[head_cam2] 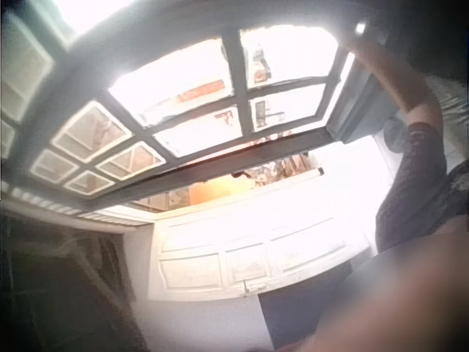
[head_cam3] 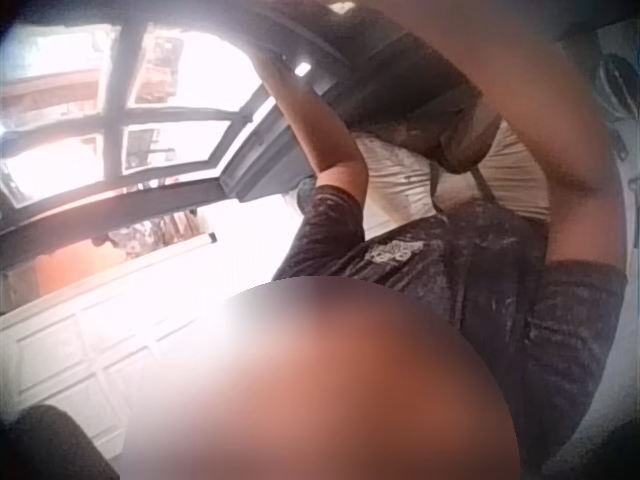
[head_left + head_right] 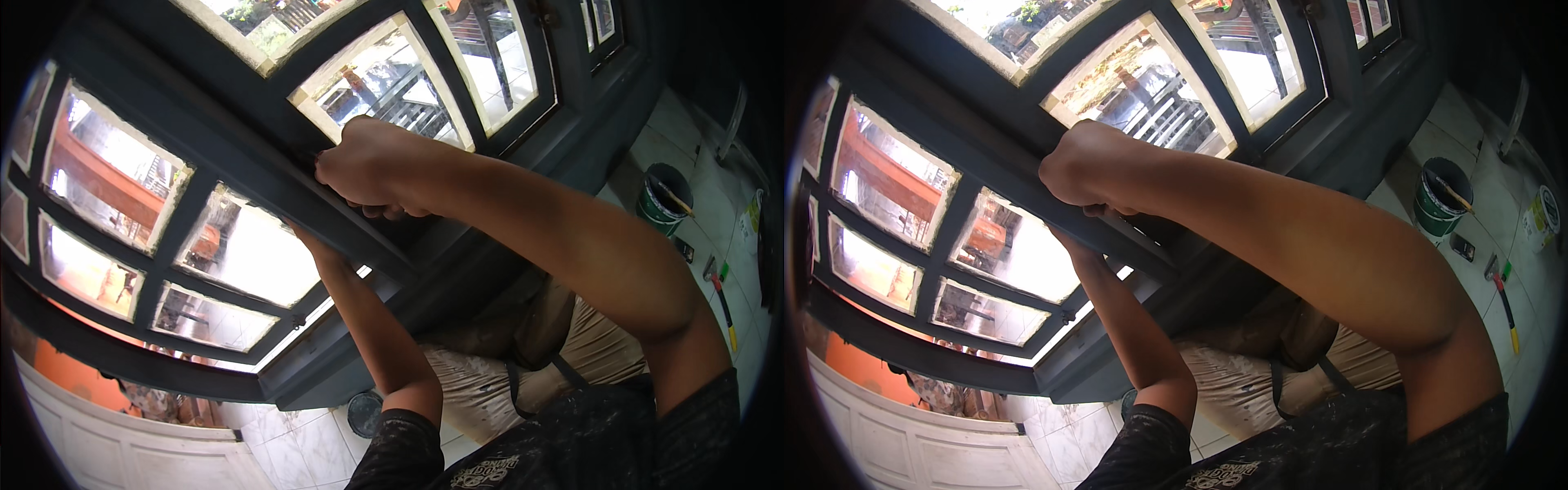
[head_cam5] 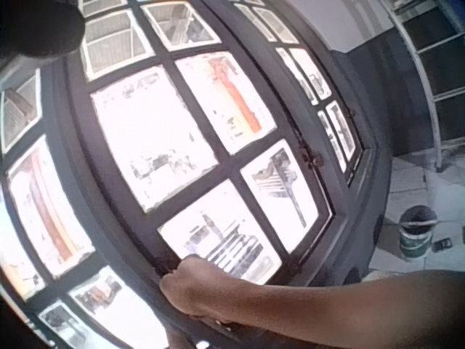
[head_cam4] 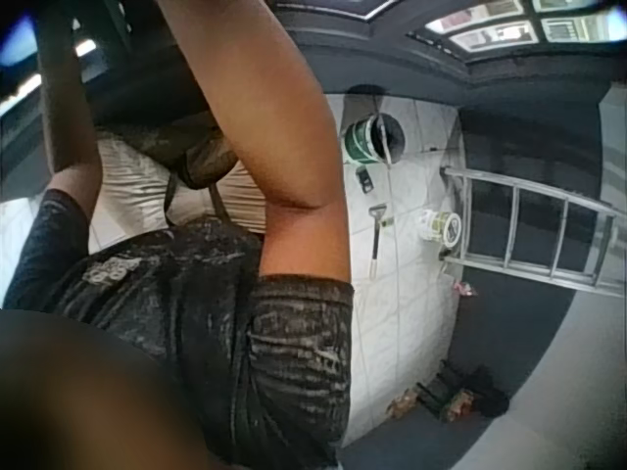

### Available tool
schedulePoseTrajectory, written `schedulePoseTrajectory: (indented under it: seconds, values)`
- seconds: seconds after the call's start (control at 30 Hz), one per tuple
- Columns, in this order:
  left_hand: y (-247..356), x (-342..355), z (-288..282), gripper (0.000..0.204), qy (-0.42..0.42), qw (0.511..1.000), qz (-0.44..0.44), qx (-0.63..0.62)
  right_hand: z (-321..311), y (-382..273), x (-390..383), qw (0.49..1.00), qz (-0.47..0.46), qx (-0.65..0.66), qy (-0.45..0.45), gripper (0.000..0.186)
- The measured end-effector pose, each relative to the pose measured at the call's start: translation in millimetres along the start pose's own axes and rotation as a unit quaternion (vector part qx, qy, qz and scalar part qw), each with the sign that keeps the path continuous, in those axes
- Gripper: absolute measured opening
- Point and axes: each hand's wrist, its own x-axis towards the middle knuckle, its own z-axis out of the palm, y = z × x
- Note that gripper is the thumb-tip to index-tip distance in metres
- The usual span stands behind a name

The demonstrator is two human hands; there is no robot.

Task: The person uses a screwdriver to tighten screws on a dark green door frame, working on the latch area and then moving to the vertical frame sections. The person remains seated on the floor during the task.

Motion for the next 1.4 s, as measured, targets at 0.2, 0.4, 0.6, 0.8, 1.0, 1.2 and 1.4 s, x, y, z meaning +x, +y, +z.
schedulePoseTrajectory:
  seconds: [0.2, 0.4, 0.6, 0.8, 1.0, 1.2, 1.4]
  values:
    - [-6.2, 6.9, -8.8, 0.04, -0.07, 0.993, 0.03, -0.088, -5.8, -22.2, -8.6, 0.996, 0.024, -0.071, -0.042, 0.031]
    - [5.7, -4.2, 8.8, 0.031, 0.047, 0.986, 0.01, -0.157, 16.9, -31.8, 15.8, 0.803, -0.177, -0.566, -0.066, 0.019]
    - [-1.6, 2.9, 1.5, 0.054, -0.001, 0.997, -0.039, -0.071, 22.7, -0.9, -6.3, 0.756, -0.275, -0.591, 0.056, 0.012]
    - [5.3, -1.3, -1.6, 0.069, 0.025, 0.994, -0.079, -0.064, 0.9, 12.7, 1.6, 0.908, -0.187, -0.366, 0.076, 0.022]
    - [-0.5, -0.1, -1.4, 0.069, 0.021, 0.992, -0.086, -0.086, 5.9, -3.0, 2.4, 0.964, -0.091, -0.248, 0.035, 0.023]
    - [-0.6, -2.7, 1.9, 0.069, -0.001, 0.988, -0.099, -0.12, 9.0, -34.6, 8.0, 0.931, -0.046, -0.361, -0.037, 0.02]
    - [27.4, -17.7, 9.7, 0.071, 0.038, 0.99, -0.102, -0.088, 31.3, -22.5, -10.2, 0.703, -0.24, -0.67, 0.0, 0.027]
